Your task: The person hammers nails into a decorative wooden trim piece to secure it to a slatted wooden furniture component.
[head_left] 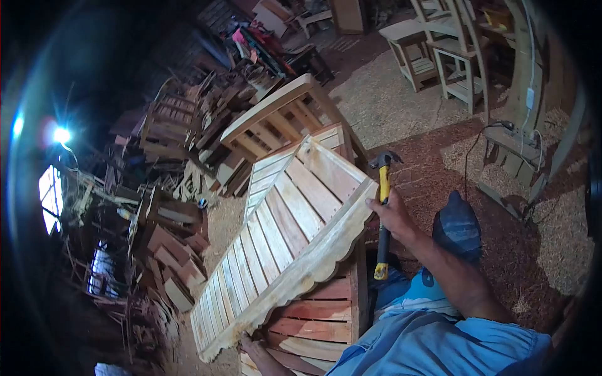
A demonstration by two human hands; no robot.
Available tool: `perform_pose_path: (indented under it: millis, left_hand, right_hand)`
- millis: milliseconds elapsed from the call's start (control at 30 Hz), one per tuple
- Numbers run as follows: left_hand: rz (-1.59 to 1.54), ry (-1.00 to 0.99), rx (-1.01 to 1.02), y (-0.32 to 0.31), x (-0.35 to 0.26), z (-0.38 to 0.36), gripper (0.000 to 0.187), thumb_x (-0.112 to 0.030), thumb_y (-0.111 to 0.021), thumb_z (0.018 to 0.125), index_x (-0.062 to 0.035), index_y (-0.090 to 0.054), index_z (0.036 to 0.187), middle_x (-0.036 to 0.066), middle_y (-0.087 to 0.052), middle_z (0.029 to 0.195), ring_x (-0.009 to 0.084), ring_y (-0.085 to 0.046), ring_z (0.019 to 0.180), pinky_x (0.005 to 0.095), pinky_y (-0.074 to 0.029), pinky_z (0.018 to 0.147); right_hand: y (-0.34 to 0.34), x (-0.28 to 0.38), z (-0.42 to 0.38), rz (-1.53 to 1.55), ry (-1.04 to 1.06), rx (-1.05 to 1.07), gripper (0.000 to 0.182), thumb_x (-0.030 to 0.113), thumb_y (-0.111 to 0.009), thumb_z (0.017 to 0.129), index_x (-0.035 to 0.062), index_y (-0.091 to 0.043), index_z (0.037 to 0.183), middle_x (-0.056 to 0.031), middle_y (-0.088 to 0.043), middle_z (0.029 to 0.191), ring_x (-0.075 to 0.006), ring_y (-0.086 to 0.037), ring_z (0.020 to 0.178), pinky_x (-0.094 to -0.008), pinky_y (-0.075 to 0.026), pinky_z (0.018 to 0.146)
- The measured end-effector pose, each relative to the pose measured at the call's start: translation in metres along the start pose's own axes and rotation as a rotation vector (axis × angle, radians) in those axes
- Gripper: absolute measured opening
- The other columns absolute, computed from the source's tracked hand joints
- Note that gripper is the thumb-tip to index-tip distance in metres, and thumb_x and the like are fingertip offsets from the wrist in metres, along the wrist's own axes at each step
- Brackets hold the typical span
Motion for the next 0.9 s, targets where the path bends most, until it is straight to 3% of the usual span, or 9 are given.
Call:
perform_pose_path:
  millis: [100, 233, 333, 367, 567, 700, 800, 833, 900]
  left_hand:
    - [-0.036, 0.045, -0.003, 0.003, 0.000, 0.007, 0.052, -0.047, -0.063, 0.110, -0.0067, -0.066, 0.142, 0.014, -0.077, 0.128, 0.0321, -0.077, 0.106, 0.0450, -0.069, 0.081]
    - [0.066, -0.053, -0.066, 0.023, 0.011, -0.047, 0.044, -0.045, -0.062, 0.111, -0.0091, -0.069, 0.135, 0.012, -0.076, 0.126, 0.0304, -0.076, 0.101, 0.0443, -0.068, 0.073]
    - [-0.035, 0.098, -0.167, -0.024, 0.051, -0.145, 0.034, -0.034, -0.063, 0.111, -0.0080, -0.072, 0.132, 0.011, -0.078, 0.121, 0.0278, -0.078, 0.101, 0.0346, -0.071, 0.074]
    - [-0.017, 0.078, -0.178, -0.026, 0.064, -0.161, 0.035, -0.040, -0.062, 0.113, -0.0128, -0.069, 0.135, 0.007, -0.076, 0.120, 0.0271, -0.073, 0.100, 0.0300, -0.059, 0.074]
    - [-0.015, 0.124, -0.221, -0.100, 0.137, -0.270, 0.035, -0.032, -0.065, 0.113, -0.0067, -0.066, 0.137, 0.011, -0.071, 0.132, 0.0274, -0.068, 0.121, 0.0447, -0.059, 0.108]
    - [0.085, 0.178, -0.015, -0.123, 0.166, -0.299, 0.030, -0.020, -0.066, 0.112, -0.0042, -0.064, 0.138, 0.010, -0.071, 0.129, 0.0259, -0.069, 0.120, 0.0440, -0.060, 0.107]
    - [0.327, 0.334, 0.125, -0.126, 0.159, -0.345, 0.028, -0.011, -0.064, 0.111, -0.0026, -0.064, 0.137, 0.014, -0.071, 0.123, 0.0255, -0.072, 0.111, 0.0414, -0.064, 0.100]
    - [0.346, 0.400, 0.196, -0.134, 0.153, -0.362, 0.046, 0.000, -0.063, 0.105, -0.0014, -0.054, 0.151, 0.016, -0.071, 0.118, 0.0260, -0.075, 0.099, 0.0421, -0.066, 0.097]
    - [0.554, 0.247, 0.334, -0.149, 0.122, -0.380, 0.043, 0.000, -0.063, 0.105, -0.0015, -0.055, 0.147, 0.016, -0.071, 0.119, 0.0254, -0.075, 0.095, 0.0413, -0.067, 0.091]
  right_hand:
    - [0.001, 0.017, -0.012, 0.021, -0.003, 0.026, 0.047, 0.011, -0.077, 0.100, -0.0004, -0.052, 0.138, -0.0132, -0.068, 0.122, -0.0217, -0.077, 0.098, -0.0383, -0.071, 0.069]
    - [0.035, 0.059, -0.007, -0.135, 0.139, -0.133, 0.036, 0.020, -0.082, 0.097, 0.0008, -0.066, 0.122, -0.0062, -0.070, 0.106, -0.0149, -0.069, 0.095, -0.0324, -0.058, 0.082]
    - [0.077, 0.087, 0.003, -0.254, 0.106, -0.230, 0.034, 0.022, -0.083, 0.097, 0.0006, -0.067, 0.117, -0.0026, -0.068, 0.098, -0.0129, -0.064, 0.090, -0.0347, -0.054, 0.079]
    - [0.099, 0.091, 0.012, -0.267, 0.137, -0.278, 0.034, 0.023, -0.083, 0.097, 0.0005, -0.067, 0.117, -0.0019, -0.067, 0.098, -0.0129, -0.063, 0.087, -0.0358, -0.053, 0.078]
    - [0.195, 0.094, 0.079, -0.368, 0.255, -0.583, 0.029, 0.020, -0.079, 0.102, 0.0015, -0.067, 0.121, -0.0031, -0.070, 0.100, -0.0152, -0.066, 0.089, -0.0350, -0.055, 0.078]
    - [0.231, 0.080, 0.124, -0.400, 0.200, -0.734, 0.033, 0.017, -0.077, 0.103, -0.0004, -0.065, 0.128, -0.0067, -0.071, 0.108, -0.0187, -0.068, 0.095, -0.0372, -0.056, 0.083]
    - [0.234, 0.060, 0.149, -0.263, 0.179, -0.614, 0.047, 0.026, -0.074, 0.104, -0.0060, -0.062, 0.136, -0.0182, -0.073, 0.124, -0.0257, -0.073, 0.104, -0.0420, -0.057, 0.091]
    - [0.221, 0.067, 0.144, -0.488, 0.229, -0.648, 0.047, 0.027, -0.073, 0.106, -0.0054, -0.061, 0.138, -0.0173, -0.073, 0.119, -0.0245, -0.073, 0.100, -0.0404, -0.058, 0.086]
    - [0.191, 0.103, 0.120, -0.955, 0.341, -0.704, 0.047, 0.028, -0.070, 0.108, -0.0041, -0.059, 0.141, -0.0156, -0.074, 0.111, -0.0222, -0.074, 0.090, -0.0371, -0.060, 0.075]
Point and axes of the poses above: each hand's wrist, its own z-axis towards the middle knuckle, its own y-axis out of the back of the hand, x = y × z, the point moved 10 cm from there along z, towards the middle knuckle
